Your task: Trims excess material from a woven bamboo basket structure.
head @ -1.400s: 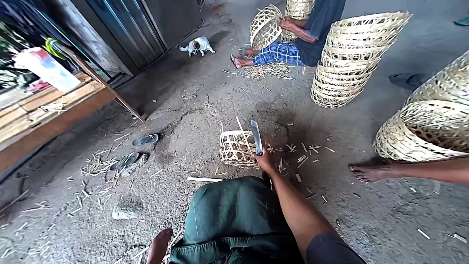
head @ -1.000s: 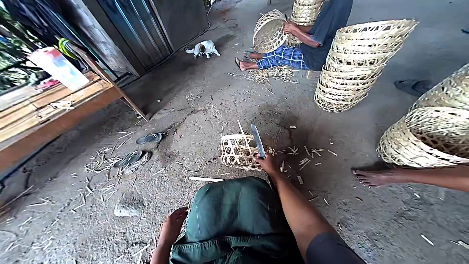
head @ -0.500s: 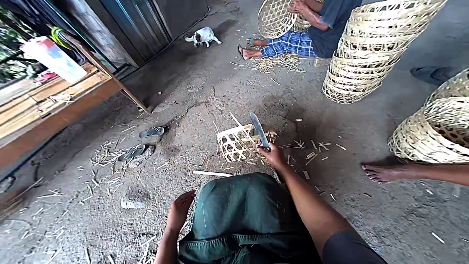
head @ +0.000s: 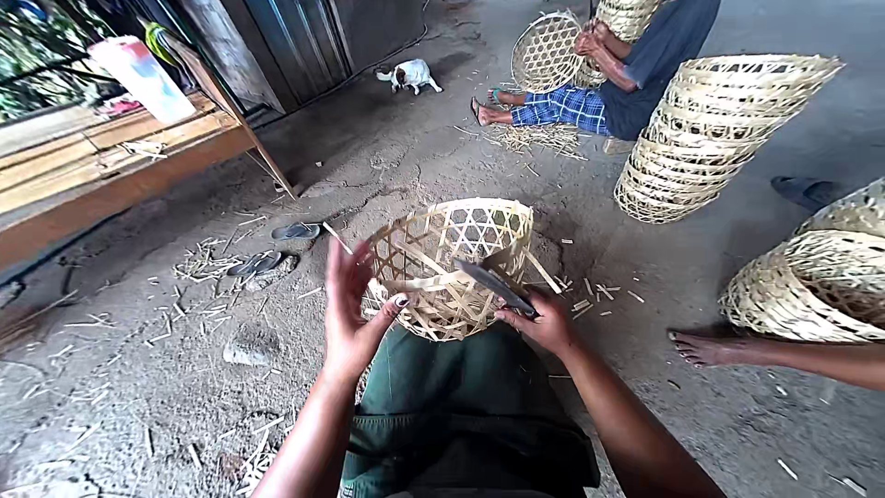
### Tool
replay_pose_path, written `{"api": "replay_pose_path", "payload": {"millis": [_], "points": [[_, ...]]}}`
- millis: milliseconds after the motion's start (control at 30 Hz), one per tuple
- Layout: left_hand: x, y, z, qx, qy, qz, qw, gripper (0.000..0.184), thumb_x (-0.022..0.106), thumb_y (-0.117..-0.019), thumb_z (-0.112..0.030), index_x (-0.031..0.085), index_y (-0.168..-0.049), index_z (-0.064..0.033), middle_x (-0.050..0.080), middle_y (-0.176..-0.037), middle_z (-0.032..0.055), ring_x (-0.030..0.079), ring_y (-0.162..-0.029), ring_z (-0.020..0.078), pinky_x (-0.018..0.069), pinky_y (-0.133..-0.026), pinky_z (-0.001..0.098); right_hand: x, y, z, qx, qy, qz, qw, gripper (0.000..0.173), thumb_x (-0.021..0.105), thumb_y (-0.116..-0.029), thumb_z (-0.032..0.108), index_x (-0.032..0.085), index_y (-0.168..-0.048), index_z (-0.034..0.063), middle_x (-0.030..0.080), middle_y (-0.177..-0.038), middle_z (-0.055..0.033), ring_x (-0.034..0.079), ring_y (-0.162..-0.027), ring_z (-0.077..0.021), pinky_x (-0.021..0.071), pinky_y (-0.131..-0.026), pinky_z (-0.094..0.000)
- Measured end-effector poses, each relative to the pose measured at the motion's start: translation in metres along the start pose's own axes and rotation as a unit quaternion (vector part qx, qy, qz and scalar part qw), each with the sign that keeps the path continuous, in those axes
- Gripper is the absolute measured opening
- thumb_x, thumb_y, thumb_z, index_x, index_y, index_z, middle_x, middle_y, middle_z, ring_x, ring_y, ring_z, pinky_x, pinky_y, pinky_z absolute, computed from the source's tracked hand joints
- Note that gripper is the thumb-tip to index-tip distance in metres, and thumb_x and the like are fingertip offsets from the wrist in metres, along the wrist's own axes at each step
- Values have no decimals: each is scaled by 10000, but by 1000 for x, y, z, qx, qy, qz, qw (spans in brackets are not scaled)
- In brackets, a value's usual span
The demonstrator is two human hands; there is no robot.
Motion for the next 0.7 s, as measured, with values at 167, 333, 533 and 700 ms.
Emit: {"api": "replay_pose_path", "payload": {"millis": [167,333,533,700], "points": [[38,7,-15,82,-120,167,975,324,684,-981,-329,739,-1234,-133,728,-1230,-10,627,-1233,164,487,-1094,446,-11,65,3,38,0,26,999,406,757,-942,367,725,-1259,115,759,-1041,-82,712,-904,-95,599,-844,-305],[51,25,-39,136,-197,193,952,173,729,-952,-333,799,-1086,-251,733,-994,-30,647,-983,128,496,-920,411,-35,124,27,118,-38,-2,992,393,821,-881,344,759,-1142,58,769,-974,-37,706,-834,-25,606,-776,-234],[57,77,-64,169,-234,265,920,315,565,-1036,-251,715,-1249,-430,609,-847,17,598,-872,192,459,-911,468,-70,168,60,212,-260,-28,942,240,676,-988,215,759,-1185,106,756,-830,23,556,-501,27,471,-437,-152],[68,125,-73,199,-261,297,897,427,515,-1007,-140,727,-1222,-441,627,-845,-12,612,-874,171,460,-908,443,-73,161,92,373,-323,96,864,559,480,-1050,543,669,-1337,102,693,-728,14,499,-443,-7,427,-398,-170]]}}
Point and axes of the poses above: each hand's wrist, its own y-axis away from the middle knuckle, its own x-axis out of the palm, z = x × y, the point moved 8 cm from there along -y, towards the middle knuckle
